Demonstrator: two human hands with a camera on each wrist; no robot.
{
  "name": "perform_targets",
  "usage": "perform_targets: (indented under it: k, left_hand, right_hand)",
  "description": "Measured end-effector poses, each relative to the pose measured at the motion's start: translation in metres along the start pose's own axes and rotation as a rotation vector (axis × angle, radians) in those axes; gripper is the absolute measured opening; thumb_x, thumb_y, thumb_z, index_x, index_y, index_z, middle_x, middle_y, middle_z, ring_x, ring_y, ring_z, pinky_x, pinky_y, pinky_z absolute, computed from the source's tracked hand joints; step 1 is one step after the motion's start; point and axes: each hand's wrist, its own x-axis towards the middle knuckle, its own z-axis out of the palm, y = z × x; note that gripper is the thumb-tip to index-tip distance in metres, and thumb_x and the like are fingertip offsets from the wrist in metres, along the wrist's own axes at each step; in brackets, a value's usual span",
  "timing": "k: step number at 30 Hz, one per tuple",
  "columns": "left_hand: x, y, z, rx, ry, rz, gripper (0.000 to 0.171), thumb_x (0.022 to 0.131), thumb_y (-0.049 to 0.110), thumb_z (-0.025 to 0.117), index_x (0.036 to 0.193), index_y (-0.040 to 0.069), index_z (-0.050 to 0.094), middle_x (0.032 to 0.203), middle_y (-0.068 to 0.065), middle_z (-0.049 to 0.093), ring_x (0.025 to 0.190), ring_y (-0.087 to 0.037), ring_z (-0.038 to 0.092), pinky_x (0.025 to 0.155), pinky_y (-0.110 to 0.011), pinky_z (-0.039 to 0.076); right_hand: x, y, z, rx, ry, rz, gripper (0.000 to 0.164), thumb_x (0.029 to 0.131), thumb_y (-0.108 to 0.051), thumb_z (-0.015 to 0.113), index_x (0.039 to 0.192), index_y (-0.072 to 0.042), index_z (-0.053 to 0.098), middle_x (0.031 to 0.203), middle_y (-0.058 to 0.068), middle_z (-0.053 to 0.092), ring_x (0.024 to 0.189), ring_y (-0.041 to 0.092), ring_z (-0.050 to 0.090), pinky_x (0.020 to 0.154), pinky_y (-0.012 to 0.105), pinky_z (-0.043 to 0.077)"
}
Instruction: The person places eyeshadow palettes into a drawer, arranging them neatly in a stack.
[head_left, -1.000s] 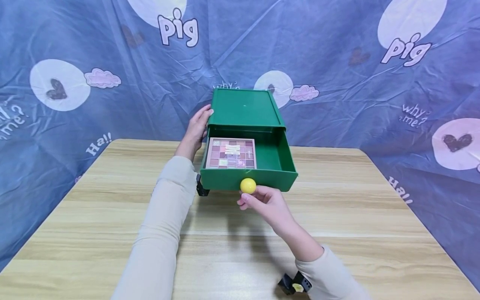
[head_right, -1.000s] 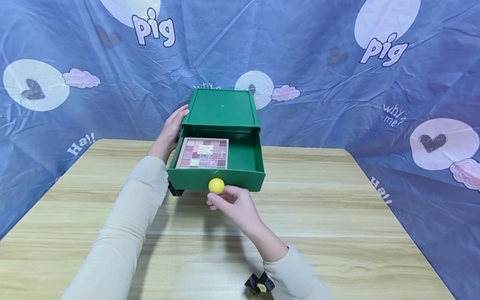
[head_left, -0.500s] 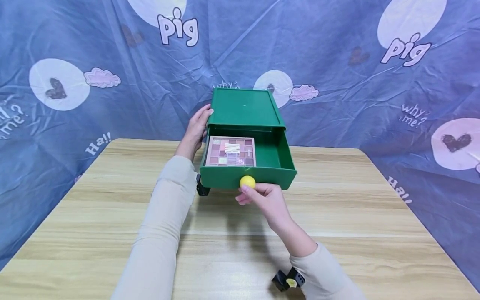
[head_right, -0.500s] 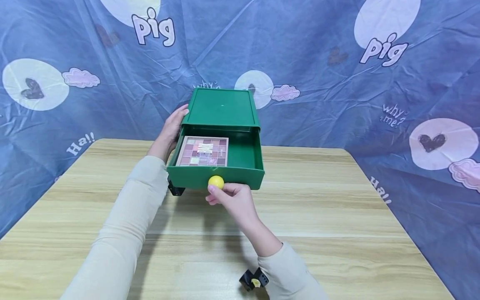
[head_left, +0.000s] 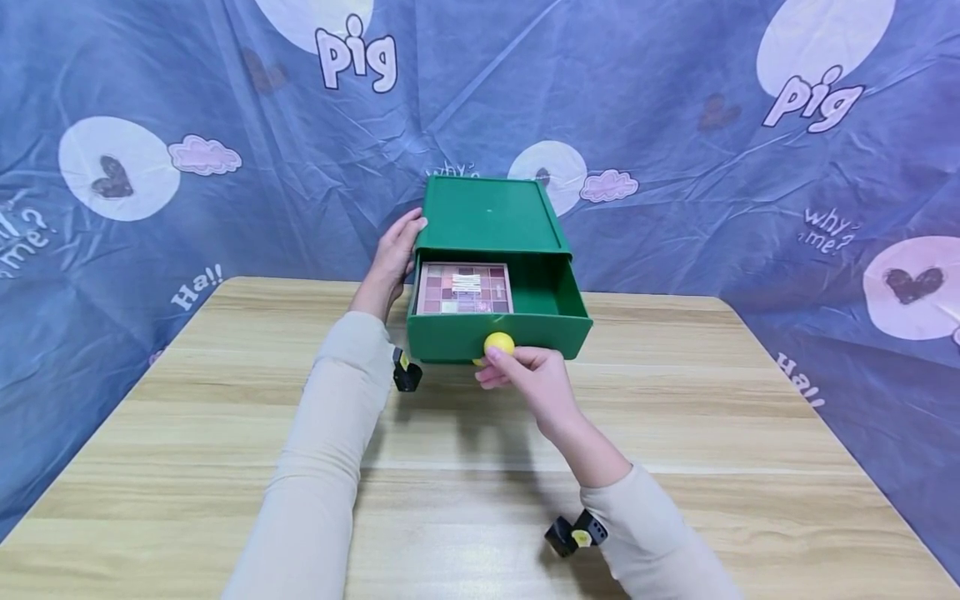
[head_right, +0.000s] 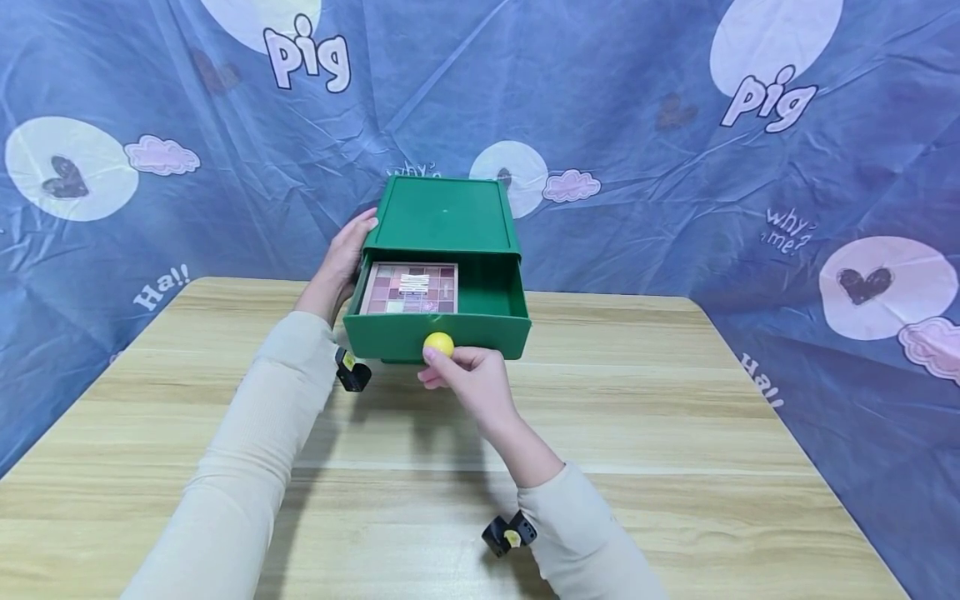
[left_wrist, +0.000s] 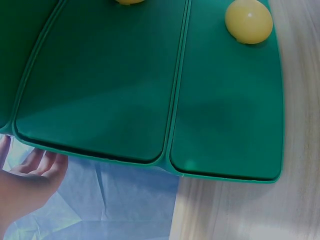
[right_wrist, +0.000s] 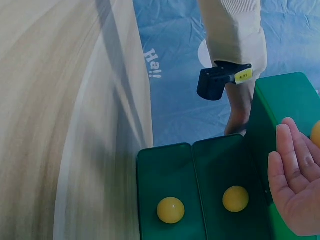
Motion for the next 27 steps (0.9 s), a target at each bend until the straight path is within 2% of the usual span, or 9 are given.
perform_targets:
  k: [2, 3, 7, 9, 10, 16, 22, 25, 27]
  left_hand:
    - [0.0, 0.0, 0.0, 0.0, 0.002, 0.004, 0.048, 0.082, 0.029, 0.053, 0.128, 0.02, 0.044, 0.12, -0.004, 0.047, 0.096, -0.015, 0.046, 0.078, -0.032, 0.037]
    - [0.0, 0.0, 0.0, -0.001, 0.003, 0.006, 0.048, 0.082, 0.029, 0.053, 0.128, 0.02, 0.044, 0.12, -0.004, 0.047, 0.095, -0.015, 0.046, 0.078, -0.031, 0.037]
    - [0.002, -0.002, 0.0, -0.009, 0.005, 0.009, 0.048, 0.082, 0.03, 0.054, 0.128, 0.02, 0.044, 0.119, -0.005, 0.048, 0.094, -0.015, 0.047, 0.078, -0.031, 0.038]
    - [0.002, -0.002, 0.0, -0.014, 0.006, 0.009, 0.048, 0.082, 0.029, 0.053, 0.128, 0.02, 0.044, 0.12, -0.005, 0.048, 0.096, -0.015, 0.047, 0.08, -0.032, 0.038]
    - [0.003, -0.002, 0.0, -0.015, 0.007, 0.009, 0.048, 0.082, 0.029, 0.053, 0.128, 0.02, 0.044, 0.12, -0.005, 0.048, 0.097, -0.016, 0.047, 0.081, -0.033, 0.037]
    - [0.004, -0.003, 0.0, -0.022, 0.013, 0.014, 0.047, 0.082, 0.028, 0.053, 0.128, 0.019, 0.045, 0.119, -0.004, 0.048, 0.096, -0.016, 0.048, 0.079, -0.031, 0.038]
    - [0.002, -0.003, 0.0, -0.01, 0.008, 0.014, 0.047, 0.082, 0.028, 0.053, 0.128, 0.02, 0.044, 0.121, -0.004, 0.047, 0.097, -0.016, 0.047, 0.08, -0.032, 0.037]
    - [0.002, -0.003, 0.0, 0.002, 0.007, 0.017, 0.047, 0.083, 0.03, 0.052, 0.128, 0.02, 0.044, 0.122, -0.003, 0.045, 0.098, -0.017, 0.046, 0.079, -0.033, 0.037]
    - [0.002, -0.003, 0.0, 0.013, 0.003, 0.022, 0.047, 0.083, 0.03, 0.052, 0.128, 0.02, 0.044, 0.123, -0.003, 0.044, 0.099, -0.017, 0.046, 0.078, -0.032, 0.038]
  right_hand:
    - [0.016, 0.037, -0.011, 0.009, -0.003, -0.023, 0.029, 0.083, -0.022, 0.058, 0.087, 0.006, 0.065, 0.08, 0.02, 0.062, 0.07, 0.029, 0.061, 0.069, 0.036, 0.047]
    - [0.017, 0.038, -0.012, 0.018, -0.012, -0.039, 0.028, 0.083, -0.022, 0.058, 0.087, 0.005, 0.065, 0.079, 0.019, 0.063, 0.069, 0.027, 0.062, 0.068, 0.035, 0.047]
    - [0.049, 0.111, -0.032, 0.035, -0.023, -0.103, 0.031, 0.083, -0.027, 0.057, 0.091, 0.002, 0.065, 0.08, 0.015, 0.064, 0.07, 0.029, 0.061, 0.065, 0.037, 0.047]
    - [0.053, 0.112, -0.032, 0.056, -0.026, -0.1, 0.03, 0.083, -0.025, 0.058, 0.091, 0.003, 0.065, 0.08, 0.016, 0.063, 0.071, 0.03, 0.061, 0.065, 0.039, 0.047]
    - [0.063, 0.131, -0.037, 0.063, -0.018, -0.098, 0.031, 0.083, -0.026, 0.058, 0.092, 0.003, 0.064, 0.081, 0.017, 0.063, 0.071, 0.033, 0.06, 0.064, 0.04, 0.047]
    - [0.078, 0.138, -0.038, 0.077, -0.002, -0.076, 0.028, 0.082, -0.027, 0.058, 0.09, -0.001, 0.065, 0.078, 0.019, 0.062, 0.069, 0.034, 0.06, 0.065, 0.041, 0.047]
    - [0.093, 0.14, -0.038, 0.006, 0.039, -0.06, 0.031, 0.082, -0.034, 0.058, 0.089, -0.006, 0.066, 0.076, 0.015, 0.063, 0.066, 0.03, 0.061, 0.064, 0.037, 0.048]
    - [0.096, 0.132, -0.036, 0.008, 0.037, -0.028, 0.034, 0.08, -0.037, 0.058, 0.088, -0.005, 0.066, 0.076, 0.013, 0.064, 0.067, 0.026, 0.061, 0.065, 0.034, 0.048]
    - [0.089, 0.104, -0.03, 0.015, 0.033, 0.0, 0.034, 0.081, -0.035, 0.059, 0.087, -0.001, 0.065, 0.076, 0.014, 0.063, 0.067, 0.025, 0.061, 0.067, 0.034, 0.047]
